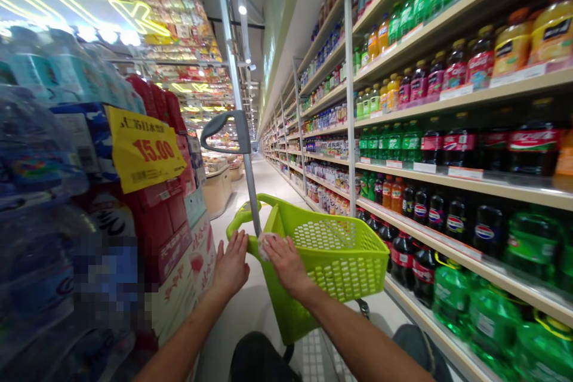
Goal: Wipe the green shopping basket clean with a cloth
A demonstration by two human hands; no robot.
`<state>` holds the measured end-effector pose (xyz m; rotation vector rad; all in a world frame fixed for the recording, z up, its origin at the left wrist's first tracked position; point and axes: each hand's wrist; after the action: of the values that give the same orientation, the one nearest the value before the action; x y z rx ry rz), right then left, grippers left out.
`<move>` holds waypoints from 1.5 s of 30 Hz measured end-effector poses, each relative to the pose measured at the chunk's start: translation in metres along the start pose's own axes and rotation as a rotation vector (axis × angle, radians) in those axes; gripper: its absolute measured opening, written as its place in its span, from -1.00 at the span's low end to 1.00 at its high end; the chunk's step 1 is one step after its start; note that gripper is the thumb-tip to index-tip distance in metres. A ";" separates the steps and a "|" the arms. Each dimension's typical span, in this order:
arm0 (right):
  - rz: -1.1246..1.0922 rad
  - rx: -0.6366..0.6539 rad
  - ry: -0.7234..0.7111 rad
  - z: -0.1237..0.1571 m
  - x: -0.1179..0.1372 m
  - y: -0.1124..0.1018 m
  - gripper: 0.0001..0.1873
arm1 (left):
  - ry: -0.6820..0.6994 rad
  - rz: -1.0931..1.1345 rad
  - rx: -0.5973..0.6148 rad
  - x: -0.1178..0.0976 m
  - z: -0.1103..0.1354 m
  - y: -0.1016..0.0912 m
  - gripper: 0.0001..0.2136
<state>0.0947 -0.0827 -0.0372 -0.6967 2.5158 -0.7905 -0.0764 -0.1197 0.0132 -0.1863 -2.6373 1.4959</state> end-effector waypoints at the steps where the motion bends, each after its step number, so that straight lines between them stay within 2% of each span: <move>1: 0.003 0.034 -0.048 0.006 0.005 0.004 -0.60 | 0.003 0.000 0.005 -0.001 0.001 -0.001 -0.38; 3: 0.006 0.102 -0.137 0.026 0.012 0.015 -0.62 | 0.005 -0.001 0.012 -0.003 0.003 -0.001 -0.36; 5: 0.004 0.116 -0.170 0.041 0.013 0.020 -0.63 | 0.008 0.000 0.015 -0.002 0.004 0.000 -0.35; 7: -0.003 0.053 -0.132 0.033 0.008 0.013 -0.62 | 0.016 0.006 0.012 0.001 0.003 0.000 -0.35; 11: -0.003 -0.161 -0.007 -0.043 -0.010 -0.028 -0.58 | 0.042 0.025 0.000 0.006 -0.005 -0.006 -0.44; 13: 0.036 -0.180 -0.021 -0.080 -0.017 -0.044 -0.56 | 0.050 0.035 -0.001 0.007 -0.008 -0.011 -0.49; 15: 0.089 -0.140 -0.154 -0.102 -0.021 -0.051 -0.57 | 0.057 0.046 -0.002 0.008 -0.009 -0.013 -0.51; 18: 0.157 -0.071 -0.440 -0.121 -0.030 -0.055 -0.58 | 0.050 0.059 -0.006 0.009 -0.006 -0.009 -0.45; 19: 0.171 -0.071 -0.488 -0.129 -0.034 -0.059 -0.57 | 0.044 0.062 -0.005 0.009 -0.005 -0.007 -0.43; 21: 0.178 -0.125 -0.449 -0.155 -0.046 -0.072 -0.56 | 0.036 0.067 -0.003 0.009 -0.003 -0.003 -0.40; 23: 0.162 -0.226 -0.309 -0.185 -0.056 -0.091 -0.56 | 0.040 0.070 -0.001 0.008 -0.002 -0.001 -0.39; 25: 0.150 -0.294 -0.217 -0.204 -0.061 -0.104 -0.57 | 0.044 0.068 -0.002 0.007 -0.002 -0.001 -0.38; 27: 0.168 -0.257 -0.250 -0.197 -0.058 -0.105 -0.57 | 0.040 0.063 -0.004 0.006 -0.001 -0.001 -0.38; 32: 0.222 -0.015 -0.496 -0.119 -0.035 -0.065 -0.54 | 0.035 0.050 0.015 0.006 0.001 -0.003 -0.37; 35: 0.187 0.023 -0.543 -0.107 -0.035 -0.060 -0.58 | 0.025 0.055 0.029 0.005 0.001 -0.005 -0.38; 37: 0.159 0.019 -0.418 -0.118 -0.041 -0.070 -0.57 | 0.021 0.048 0.021 0.004 0.000 -0.006 -0.38; 40: 0.095 0.050 -0.109 -0.129 -0.048 -0.083 -0.53 | 0.025 0.033 0.010 0.002 0.000 -0.009 -0.40; 43: 0.002 0.215 0.111 -0.105 -0.038 -0.070 -0.47 | 0.024 0.035 -0.017 0.000 0.000 -0.008 -0.42; 45: -0.062 0.310 0.144 -0.073 -0.027 -0.050 -0.45 | 0.029 0.038 -0.068 -0.001 0.000 -0.004 -0.44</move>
<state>0.0953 -0.0732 0.0541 -0.6319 2.4251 -1.2595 -0.0753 -0.1222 0.0165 -0.2630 -2.6781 1.4044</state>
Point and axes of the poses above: each hand's wrist, its own z-axis away from the middle knuckle, its own y-axis out of the palm, x = y × z, and after that the axes turned 12 degrees about z, right-handed
